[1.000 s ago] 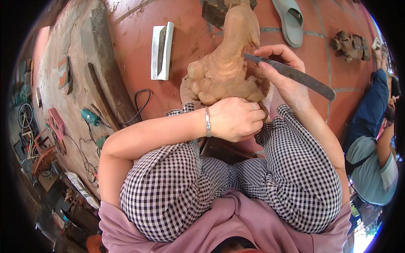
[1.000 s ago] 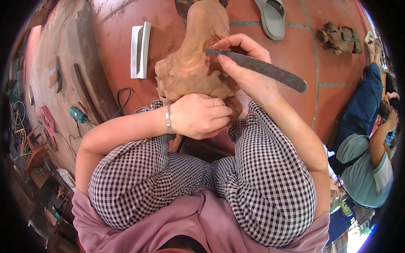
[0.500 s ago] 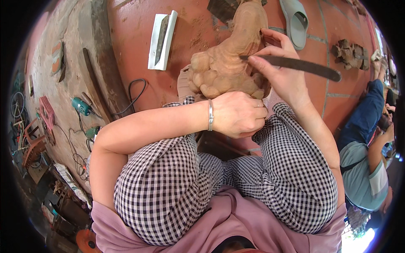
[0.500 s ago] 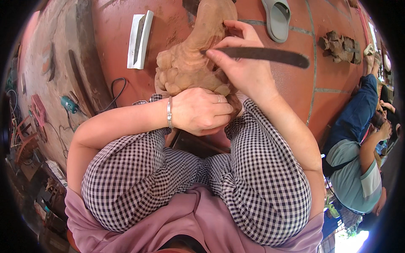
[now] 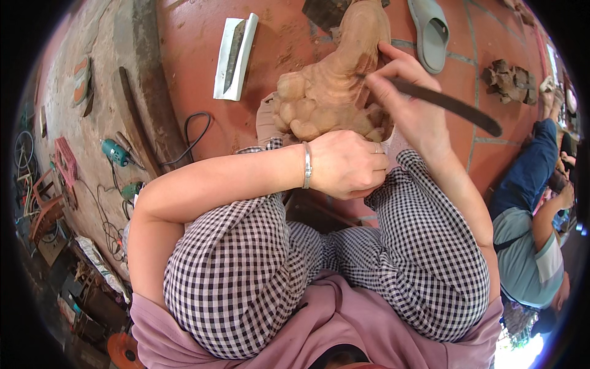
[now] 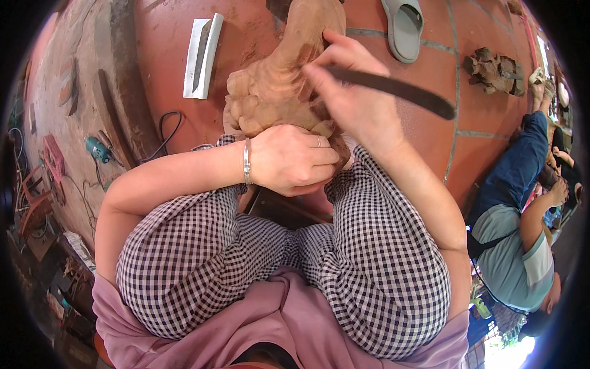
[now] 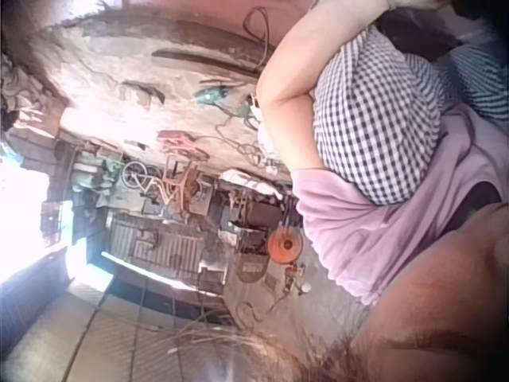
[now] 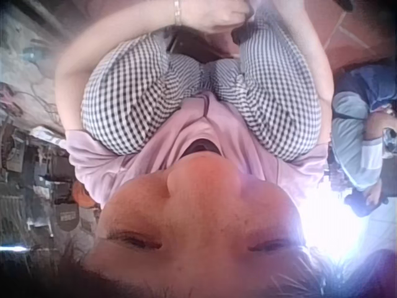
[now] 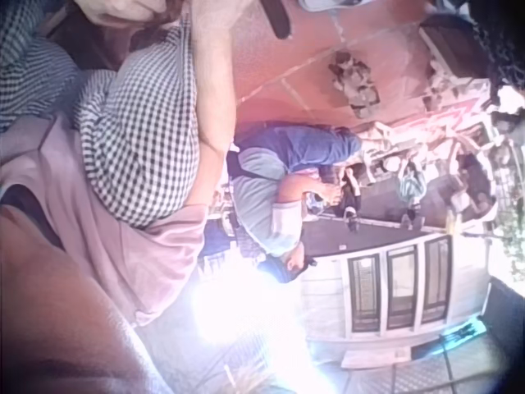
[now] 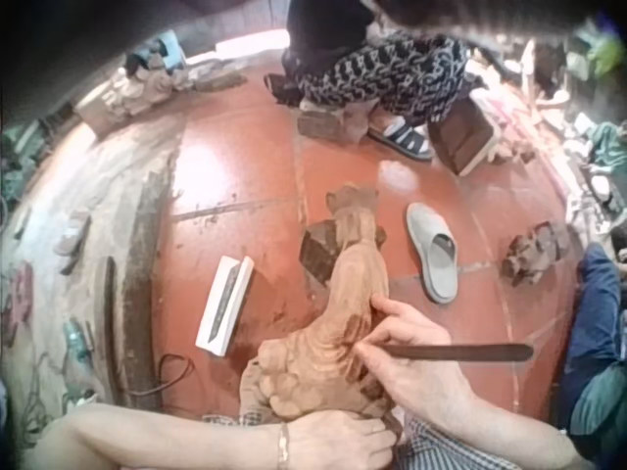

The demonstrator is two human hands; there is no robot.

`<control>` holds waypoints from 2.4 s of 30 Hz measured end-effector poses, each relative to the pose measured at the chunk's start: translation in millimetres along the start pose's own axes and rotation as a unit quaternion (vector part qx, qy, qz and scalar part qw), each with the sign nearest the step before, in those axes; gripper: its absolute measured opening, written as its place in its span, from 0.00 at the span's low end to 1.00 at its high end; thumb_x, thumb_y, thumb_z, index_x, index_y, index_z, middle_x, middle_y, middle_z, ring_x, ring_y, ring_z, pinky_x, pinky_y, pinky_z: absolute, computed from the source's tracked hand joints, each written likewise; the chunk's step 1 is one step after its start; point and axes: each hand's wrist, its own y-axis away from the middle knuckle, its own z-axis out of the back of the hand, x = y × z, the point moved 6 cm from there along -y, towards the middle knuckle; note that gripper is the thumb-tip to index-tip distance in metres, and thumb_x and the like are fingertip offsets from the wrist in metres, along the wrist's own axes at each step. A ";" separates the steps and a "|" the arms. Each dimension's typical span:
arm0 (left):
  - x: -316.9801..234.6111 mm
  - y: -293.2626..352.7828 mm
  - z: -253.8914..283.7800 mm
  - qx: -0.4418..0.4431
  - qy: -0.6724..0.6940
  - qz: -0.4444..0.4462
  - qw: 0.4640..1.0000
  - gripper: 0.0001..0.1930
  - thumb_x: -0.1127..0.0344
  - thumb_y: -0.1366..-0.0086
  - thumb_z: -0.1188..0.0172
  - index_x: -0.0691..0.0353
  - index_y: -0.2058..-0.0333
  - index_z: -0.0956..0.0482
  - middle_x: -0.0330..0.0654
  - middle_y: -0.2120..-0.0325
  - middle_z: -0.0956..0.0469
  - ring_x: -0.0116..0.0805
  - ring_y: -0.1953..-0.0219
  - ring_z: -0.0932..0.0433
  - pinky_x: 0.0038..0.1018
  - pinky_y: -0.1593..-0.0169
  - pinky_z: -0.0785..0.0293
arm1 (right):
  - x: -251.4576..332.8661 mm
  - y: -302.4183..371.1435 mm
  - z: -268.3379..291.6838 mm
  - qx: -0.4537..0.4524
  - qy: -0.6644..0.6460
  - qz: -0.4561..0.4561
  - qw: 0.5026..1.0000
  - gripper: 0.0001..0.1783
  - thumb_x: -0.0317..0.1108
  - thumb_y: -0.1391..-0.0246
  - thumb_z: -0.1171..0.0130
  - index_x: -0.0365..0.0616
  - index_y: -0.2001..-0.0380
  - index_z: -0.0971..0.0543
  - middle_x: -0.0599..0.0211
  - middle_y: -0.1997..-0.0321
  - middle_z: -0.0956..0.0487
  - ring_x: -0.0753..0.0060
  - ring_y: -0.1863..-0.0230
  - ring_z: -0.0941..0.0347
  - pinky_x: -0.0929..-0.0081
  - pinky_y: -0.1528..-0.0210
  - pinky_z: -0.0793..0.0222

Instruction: The person sits on the floor and carves a wooden figurine using a chisel and mallet. They repeatedly strike the chisel to shape the wood and occasionally rotate the object to access different sides.

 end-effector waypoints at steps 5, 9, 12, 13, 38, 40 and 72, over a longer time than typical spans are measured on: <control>-0.7 -2.4 -0.4 0.009 -0.009 -0.007 1.000 0.07 0.63 0.48 0.37 0.57 0.74 0.24 0.37 0.74 0.27 0.34 0.71 0.23 0.28 0.70 0.23 | -12.9 -10.2 11.0 0.003 -0.022 -0.024 0.999 0.09 0.33 0.48 0.32 0.38 0.67 0.17 0.54 0.41 0.23 0.64 0.47 0.23 0.71 0.46 0.28; 0.4 -1.3 -0.3 -0.002 -0.007 0.001 1.000 0.07 0.63 0.48 0.37 0.57 0.74 0.25 0.37 0.73 0.27 0.33 0.71 0.23 0.28 0.70 0.23 | -11.3 -2.8 3.6 -0.003 -0.026 0.014 1.000 0.09 0.33 0.47 0.31 0.40 0.65 0.15 0.55 0.43 0.21 0.65 0.47 0.23 0.71 0.46 0.28; -0.1 -1.7 -1.0 -0.010 -0.006 -0.006 1.000 0.07 0.63 0.48 0.37 0.57 0.74 0.25 0.36 0.73 0.27 0.33 0.71 0.23 0.28 0.70 0.23 | -16.0 -7.6 7.2 0.001 -0.001 0.051 0.999 0.09 0.33 0.47 0.32 0.40 0.65 0.15 0.57 0.45 0.20 0.66 0.48 0.23 0.73 0.47 0.28; -0.1 -2.4 -1.0 -0.007 -0.006 -0.007 1.000 0.07 0.63 0.49 0.36 0.57 0.74 0.25 0.36 0.73 0.27 0.33 0.71 0.23 0.28 0.69 0.23 | -21.7 -13.8 12.8 0.002 -0.010 0.039 0.999 0.09 0.33 0.47 0.32 0.40 0.65 0.15 0.57 0.45 0.20 0.66 0.48 0.23 0.73 0.47 0.28; -1.1 -5.6 -0.3 -0.032 -0.004 0.003 0.999 0.08 0.65 0.50 0.35 0.57 0.76 0.26 0.35 0.72 0.26 0.32 0.72 0.23 0.27 0.71 0.24 | -59.4 -16.2 24.1 -0.053 -0.223 -0.053 0.972 0.09 0.30 0.38 0.39 0.36 0.59 0.23 0.60 0.54 0.19 0.72 0.53 0.21 0.73 0.47 0.25; -1.1 -5.9 -1.2 -0.035 -0.005 0.008 0.999 0.08 0.65 0.50 0.35 0.58 0.76 0.26 0.35 0.72 0.26 0.32 0.72 0.23 0.27 0.71 0.24 | -60.4 -8.7 27.0 -0.089 -0.237 -0.048 0.966 0.08 0.29 0.38 0.40 0.36 0.59 0.24 0.60 0.58 0.19 0.73 0.53 0.21 0.74 0.49 0.24; 1.7 -73.8 17.0 -0.174 -0.029 -0.100 0.979 0.06 0.64 0.46 0.37 0.55 0.70 0.23 0.35 0.64 0.21 0.31 0.56 0.21 0.47 0.40 0.35 | -22.6 27.7 14.2 -0.055 0.008 0.130 0.990 0.20 0.23 0.48 0.41 0.38 0.50 0.22 0.55 0.47 0.23 0.59 0.51 0.22 0.72 0.53 0.21</control>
